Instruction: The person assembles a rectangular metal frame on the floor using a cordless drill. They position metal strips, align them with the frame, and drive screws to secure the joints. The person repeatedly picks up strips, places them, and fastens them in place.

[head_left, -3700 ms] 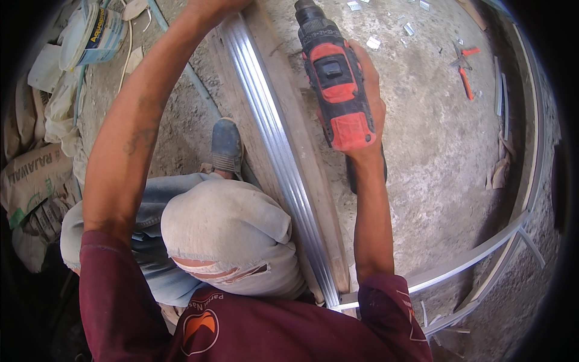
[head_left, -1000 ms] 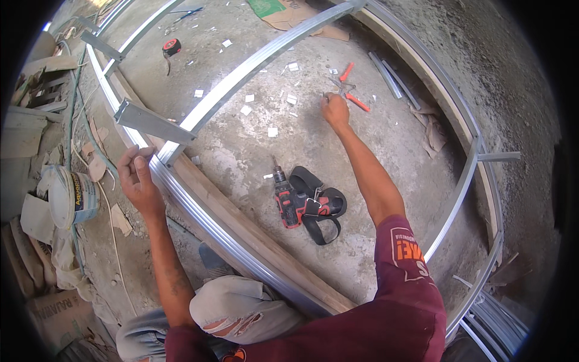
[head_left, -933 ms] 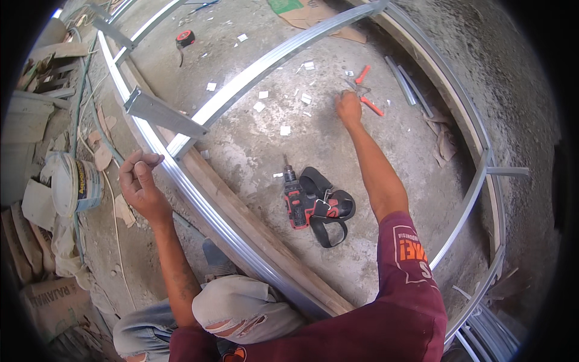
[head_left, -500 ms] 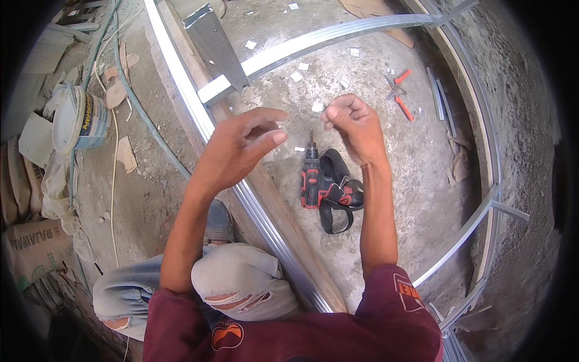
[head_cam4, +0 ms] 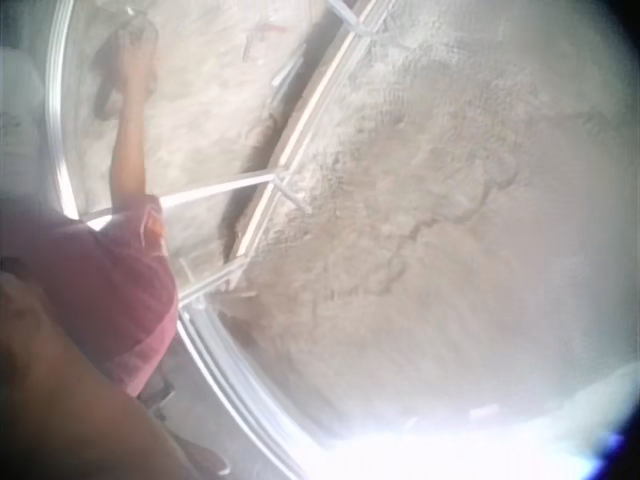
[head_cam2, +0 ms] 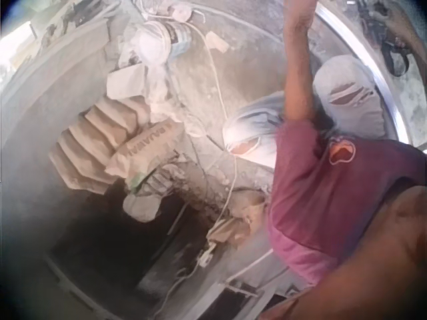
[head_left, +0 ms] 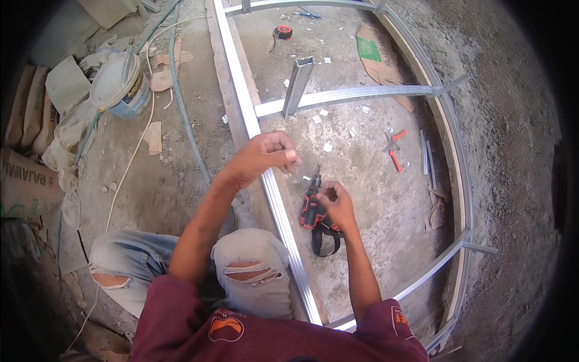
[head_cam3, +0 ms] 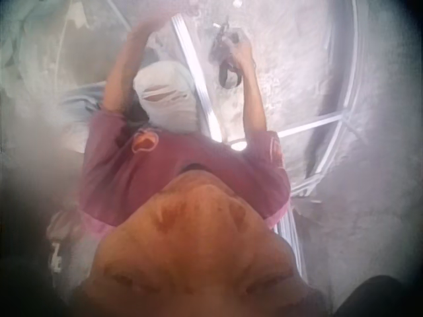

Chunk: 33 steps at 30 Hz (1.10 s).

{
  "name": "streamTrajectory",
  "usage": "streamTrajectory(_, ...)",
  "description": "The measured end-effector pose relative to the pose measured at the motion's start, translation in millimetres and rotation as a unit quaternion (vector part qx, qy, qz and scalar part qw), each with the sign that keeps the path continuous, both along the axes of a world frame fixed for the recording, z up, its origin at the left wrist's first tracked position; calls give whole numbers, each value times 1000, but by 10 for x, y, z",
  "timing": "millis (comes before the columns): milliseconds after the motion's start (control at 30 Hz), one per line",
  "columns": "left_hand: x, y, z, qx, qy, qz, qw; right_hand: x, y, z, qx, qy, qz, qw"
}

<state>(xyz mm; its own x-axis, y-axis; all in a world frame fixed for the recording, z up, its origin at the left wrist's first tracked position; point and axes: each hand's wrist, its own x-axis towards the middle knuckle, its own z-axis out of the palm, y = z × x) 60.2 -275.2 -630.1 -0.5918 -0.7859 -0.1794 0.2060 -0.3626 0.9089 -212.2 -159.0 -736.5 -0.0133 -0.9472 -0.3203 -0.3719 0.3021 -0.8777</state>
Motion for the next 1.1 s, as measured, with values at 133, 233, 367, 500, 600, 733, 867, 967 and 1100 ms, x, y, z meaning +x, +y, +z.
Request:
streamTrajectory(133,411,-60,-58,51,24,206,977,-209,711,-661,23,434,223,872)
streamTrajectory(233,487,-67,-210,65,38,319,945,-233,781,-1047,-26,485,194,852)
streamTrajectory(367,478,39,-152,73,-4,340,937,-66,583,-842,40,435,235,868)
streamTrajectory(500,502,-10,-92,44,-24,278,959,-89,583,-344,37,343,179,921)
streamTrajectory(600,369,-95,91,16,-90,198,976,-261,682,-2,-62,135,58,987)
streamTrajectory(733,-21,-199,139,22,-54,78,995,-486,702,344,-10,-103,-32,994)
streamTrajectory(867,-444,-275,86,51,-31,64,996,-162,542,1258,5,-305,-105,947)
streamTrajectory(967,-623,-277,51,91,7,101,991,-71,499,1375,-30,-361,-87,928)
streamTrajectory(1100,-705,-184,5,146,89,139,975,31,512,1278,-31,-387,-79,918)
